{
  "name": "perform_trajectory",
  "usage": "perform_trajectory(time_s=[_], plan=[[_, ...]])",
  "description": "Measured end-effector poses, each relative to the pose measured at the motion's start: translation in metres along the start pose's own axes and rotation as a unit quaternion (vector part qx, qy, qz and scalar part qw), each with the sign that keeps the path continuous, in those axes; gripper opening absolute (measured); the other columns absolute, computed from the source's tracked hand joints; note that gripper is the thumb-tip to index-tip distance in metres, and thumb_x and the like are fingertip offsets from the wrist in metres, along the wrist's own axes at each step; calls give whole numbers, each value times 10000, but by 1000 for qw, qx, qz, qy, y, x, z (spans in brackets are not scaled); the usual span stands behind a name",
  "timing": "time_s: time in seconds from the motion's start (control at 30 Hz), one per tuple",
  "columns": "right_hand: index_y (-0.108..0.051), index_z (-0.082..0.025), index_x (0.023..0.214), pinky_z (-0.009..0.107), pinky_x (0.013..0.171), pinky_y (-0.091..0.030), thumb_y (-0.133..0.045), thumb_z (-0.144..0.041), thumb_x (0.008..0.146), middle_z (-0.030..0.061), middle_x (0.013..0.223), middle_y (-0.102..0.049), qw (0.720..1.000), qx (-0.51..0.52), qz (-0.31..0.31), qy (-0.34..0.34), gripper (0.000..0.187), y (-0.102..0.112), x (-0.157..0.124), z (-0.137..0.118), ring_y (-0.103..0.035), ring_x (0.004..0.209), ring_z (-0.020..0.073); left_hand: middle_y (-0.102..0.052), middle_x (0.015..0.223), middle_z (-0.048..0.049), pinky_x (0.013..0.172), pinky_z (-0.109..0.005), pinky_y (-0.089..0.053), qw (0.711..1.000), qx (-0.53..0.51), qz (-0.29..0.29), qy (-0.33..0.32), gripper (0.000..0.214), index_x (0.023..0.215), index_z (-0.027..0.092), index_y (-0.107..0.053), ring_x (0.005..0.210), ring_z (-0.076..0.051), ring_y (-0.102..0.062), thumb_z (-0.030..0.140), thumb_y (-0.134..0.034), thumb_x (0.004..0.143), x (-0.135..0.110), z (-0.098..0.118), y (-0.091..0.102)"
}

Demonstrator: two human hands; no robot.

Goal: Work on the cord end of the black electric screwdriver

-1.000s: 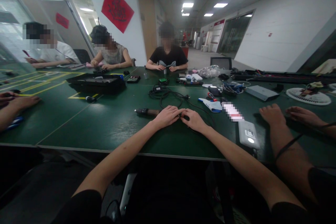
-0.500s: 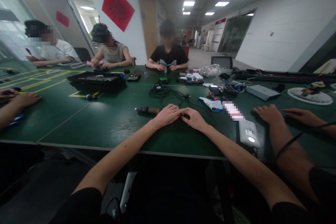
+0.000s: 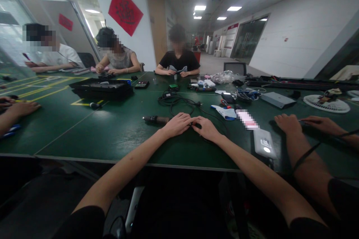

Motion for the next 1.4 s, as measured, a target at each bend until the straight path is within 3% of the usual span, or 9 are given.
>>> perform_trajectory(time_s=[0.23,0.4,0.57,0.73,0.9,1.1,1.4], plan=[[-716,-208,975,349,924,-527,-685,-226,959,66,1090,-681,1000,-9,-6,1,39,3,0,0,-661,988,205,-647,1286,-119,1094,-430,-424,1000,16,3,18,630,1629,203,-286,1254,-266,-574,303,-512,1050,1,-1,-1],[-717,-209,981,345,944,-523,-688,-221,959,64,1097,-683,1000,-7,-5,2,38,2,0,0,-661,1002,202,-634,1324,-109,1115,-416,-418,1000,-4,1,0,639,1634,225,-278,1290,-250,-559,234,-509,1039,2,-1,-3],[-708,-197,974,342,936,-516,-680,-221,963,68,1095,-679,1000,-4,-10,1,38,1,0,1,-659,989,199,-642,1293,-115,1105,-425,-424,1000,-3,8,18,634,1642,202,-259,1263,-259,-572,304,-497,1063,1,-2,-3],[-715,-203,983,337,945,-518,-672,-217,967,65,1101,-684,1000,4,-15,3,48,2,1,0,-660,1008,201,-632,1313,-103,1109,-402,-422,1000,-22,-5,2,629,1643,223,-257,1275,-242,-565,219,-467,1050,0,0,-3],[-711,-207,988,340,934,-516,-688,-240,964,65,1091,-685,1000,-14,-14,7,47,5,1,0,-662,999,207,-651,1242,-98,1081,-419,-445,999,-22,13,31,652,1651,208,-221,1220,-252,-590,304,-489,1064,2,-1,-4],[-715,-199,990,336,930,-514,-683,-238,967,72,1113,-683,1000,-16,-16,-2,56,4,1,-1,-661,997,202,-642,1265,-103,1098,-413,-426,1000,-3,9,5,667,1659,214,-213,1240,-253,-573,226,-484,1049,1,-1,-3],[-717,-204,1007,339,946,-518,-671,-237,969,71,1119,-686,1000,-21,-13,2,68,2,0,2,-661,1008,201,-648,1232,-100,1097,-422,-421,1000,7,6,3,661,1653,206,-235,1233,-259,-568,260,-498,1049,2,-1,-5]])
Point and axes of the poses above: each hand's wrist, its own x-axis towards the middle knuckle, its own y-axis out of the back of the hand, z = x × y, the point moved 1 cm from there along x, towards the middle knuckle
